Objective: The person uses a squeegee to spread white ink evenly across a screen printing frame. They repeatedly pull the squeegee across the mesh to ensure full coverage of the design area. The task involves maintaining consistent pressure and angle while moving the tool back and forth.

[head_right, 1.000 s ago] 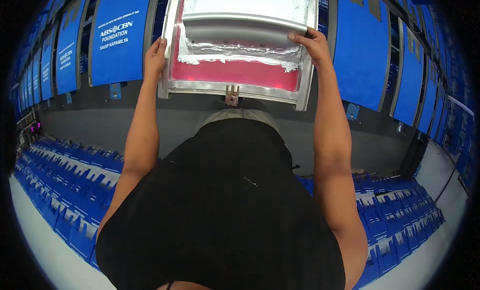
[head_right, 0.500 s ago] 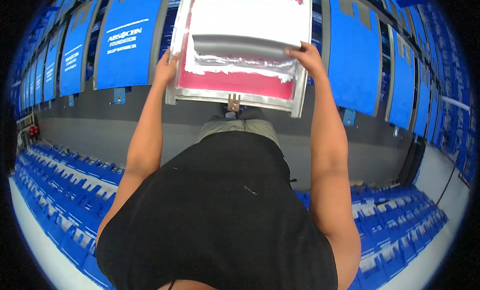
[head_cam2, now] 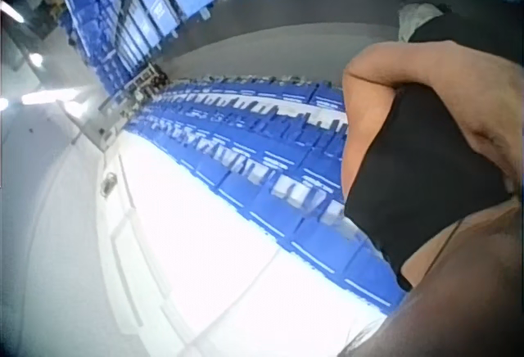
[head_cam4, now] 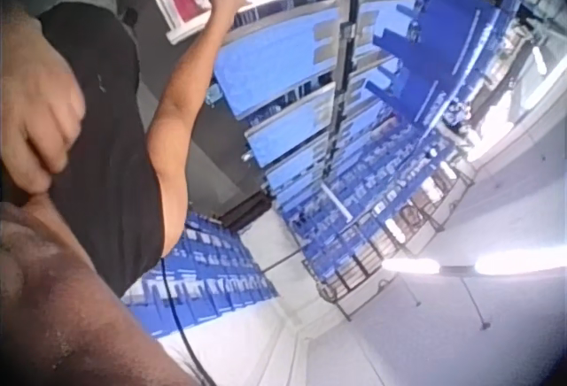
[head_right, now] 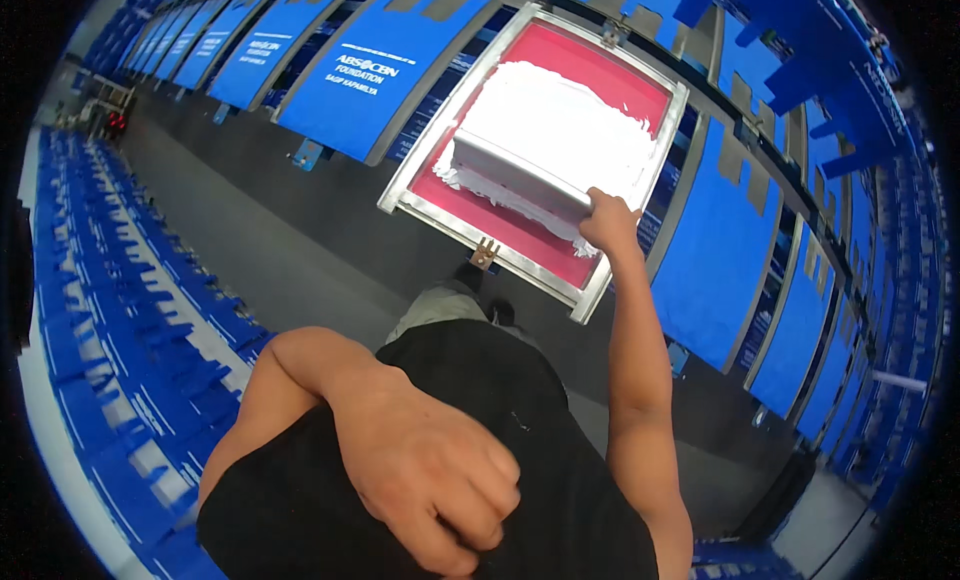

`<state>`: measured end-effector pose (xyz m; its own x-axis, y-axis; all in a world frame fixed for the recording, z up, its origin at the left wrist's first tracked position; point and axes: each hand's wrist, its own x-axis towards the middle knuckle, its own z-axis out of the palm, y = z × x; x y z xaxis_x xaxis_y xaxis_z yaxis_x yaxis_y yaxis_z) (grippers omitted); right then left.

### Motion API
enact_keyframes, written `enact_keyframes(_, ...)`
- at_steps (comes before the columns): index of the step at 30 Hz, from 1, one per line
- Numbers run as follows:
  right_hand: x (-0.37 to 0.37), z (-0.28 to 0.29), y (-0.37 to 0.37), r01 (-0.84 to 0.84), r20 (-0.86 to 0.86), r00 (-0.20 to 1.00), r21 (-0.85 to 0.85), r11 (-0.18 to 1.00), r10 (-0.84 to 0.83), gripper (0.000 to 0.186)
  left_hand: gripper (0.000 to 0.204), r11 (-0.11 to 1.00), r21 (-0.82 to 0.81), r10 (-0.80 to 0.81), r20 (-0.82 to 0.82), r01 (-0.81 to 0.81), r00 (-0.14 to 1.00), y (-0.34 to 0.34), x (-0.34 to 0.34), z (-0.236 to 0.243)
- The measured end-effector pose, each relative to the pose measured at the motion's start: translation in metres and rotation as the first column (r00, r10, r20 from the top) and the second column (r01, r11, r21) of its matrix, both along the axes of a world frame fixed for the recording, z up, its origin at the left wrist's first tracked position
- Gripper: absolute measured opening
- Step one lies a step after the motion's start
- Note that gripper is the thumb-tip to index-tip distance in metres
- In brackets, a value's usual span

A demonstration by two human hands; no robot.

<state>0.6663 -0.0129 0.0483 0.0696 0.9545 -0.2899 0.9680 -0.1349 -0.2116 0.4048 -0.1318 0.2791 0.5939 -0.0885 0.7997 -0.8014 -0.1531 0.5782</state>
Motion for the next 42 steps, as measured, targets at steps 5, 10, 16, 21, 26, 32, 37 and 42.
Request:
enact_keyframes(5, 0.021, -0.043, -0.025, 0.000, -0.009, 1.000, -0.010, 1.000, 0.000, 0.055, 0.012, 0.666, -0.631, 0.508, -0.008, -0.398, 0.861, -0.047, 0.007, -0.010)
enact_keyframes(10, 0.059, -0.066, -0.012, -0.054, 0.037, 0.998, 0.078, 0.996, 0.051, 0.066, 0.024, 0.519, -0.824, 0.447, 0.037, -0.225, 0.894, -0.094, 0.024, -0.010)
enact_keyframes(16, 0.038, -0.069, -0.006, -0.116, -0.063, 0.990, 0.097, 0.988, 0.122, 0.063, 0.038, 0.428, -0.903, 0.341, 0.119, -0.041, 0.932, -0.107, 0.028, -0.031)
enact_keyframes(21, 0.033, -0.086, 0.010, -0.086, -0.075, 0.992, 0.190, 0.978, 0.102, 0.062, 0.050, 0.341, -0.938, 0.305, 0.176, 0.066, 0.936, -0.078, 0.002, -0.041)
enact_keyframes(26, 0.022, -0.051, 0.021, -0.027, 0.021, 0.999, 0.157, 0.987, 0.024, 0.055, 0.061, 0.342, -0.917, 0.211, 0.286, 0.204, 0.935, -0.034, -0.034, -0.042)
enact_keyframes(32, 0.020, -0.035, 0.002, 0.214, 0.109, 0.972, -0.023, 0.977, -0.211, 0.047, 0.074, 0.420, -0.831, 0.085, 0.436, 0.364, 0.896, 0.048, -0.066, -0.050)
enact_keyframes(37, 0.005, -0.027, -0.003, 0.286, 0.137, 0.950, -0.029, 0.958, -0.280, 0.043, 0.073, 0.519, -0.697, -0.150, 0.496, 0.495, 0.855, 0.095, -0.095, -0.062)
enact_keyframes(42, -0.055, -0.037, -0.044, 0.356, 0.088, 0.931, -0.015, 0.934, -0.354, 0.037, 0.051, 0.642, -0.523, -0.451, 0.333, 0.560, 0.828, 0.088, -0.156, -0.093)
